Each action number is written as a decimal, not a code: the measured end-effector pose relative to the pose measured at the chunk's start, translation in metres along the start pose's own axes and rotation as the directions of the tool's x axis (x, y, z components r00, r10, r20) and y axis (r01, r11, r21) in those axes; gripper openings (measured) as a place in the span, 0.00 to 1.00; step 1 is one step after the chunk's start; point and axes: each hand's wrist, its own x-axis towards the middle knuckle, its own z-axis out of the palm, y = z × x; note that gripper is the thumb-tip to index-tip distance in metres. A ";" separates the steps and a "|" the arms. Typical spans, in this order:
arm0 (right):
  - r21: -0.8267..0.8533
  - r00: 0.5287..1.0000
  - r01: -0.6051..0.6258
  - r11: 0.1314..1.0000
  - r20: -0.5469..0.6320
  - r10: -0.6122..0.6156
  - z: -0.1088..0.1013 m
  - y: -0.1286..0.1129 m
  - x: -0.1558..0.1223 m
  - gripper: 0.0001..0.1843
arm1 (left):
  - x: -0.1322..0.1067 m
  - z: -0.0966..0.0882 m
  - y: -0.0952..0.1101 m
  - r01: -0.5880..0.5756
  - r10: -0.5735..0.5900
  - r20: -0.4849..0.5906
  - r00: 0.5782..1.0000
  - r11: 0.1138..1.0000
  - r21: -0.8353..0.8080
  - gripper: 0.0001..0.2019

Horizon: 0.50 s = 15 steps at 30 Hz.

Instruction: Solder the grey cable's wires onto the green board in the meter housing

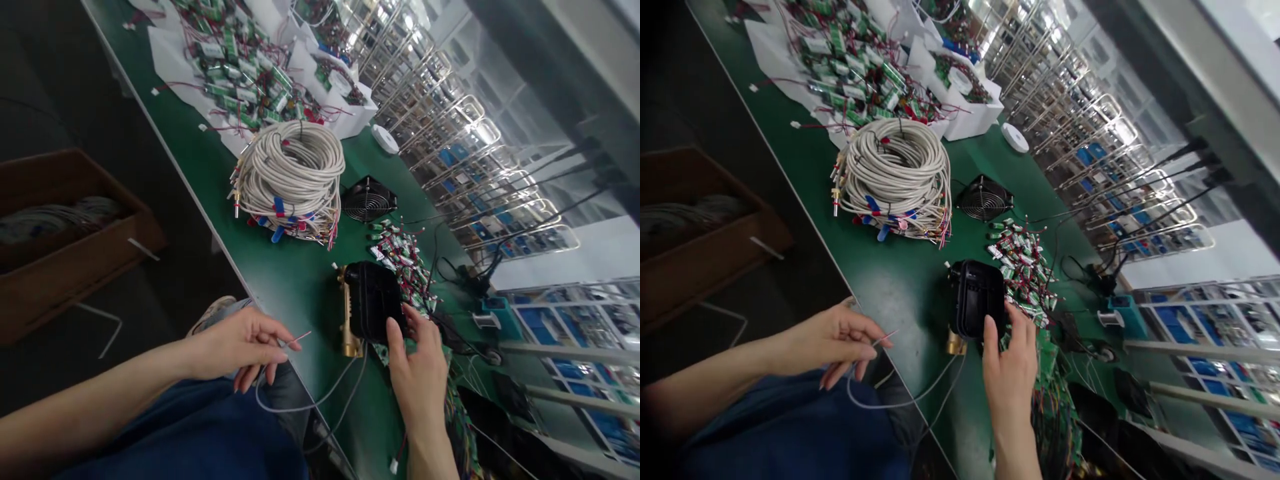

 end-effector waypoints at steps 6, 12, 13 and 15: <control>0.260 0.958 -0.264 0.929 0.183 0.221 0.015 0.025 0.030 0.21 | -0.009 -0.006 -0.002 -0.017 0.017 -0.012 1.000 1.000 -0.026 0.16; 0.503 0.901 -0.424 0.753 0.320 0.294 0.023 0.059 0.029 0.23 | -0.011 -0.010 0.002 -0.031 0.029 -0.047 0.998 0.999 -0.043 0.15; 0.523 0.896 -0.436 0.732 0.327 0.301 0.025 0.063 0.029 0.24 | -0.011 -0.010 0.002 -0.032 0.030 -0.050 0.998 0.999 -0.040 0.15; 0.545 0.895 -0.442 0.713 0.324 0.308 0.028 0.067 0.028 0.24 | -0.009 -0.008 0.002 -0.031 0.029 -0.048 0.998 0.999 -0.037 0.15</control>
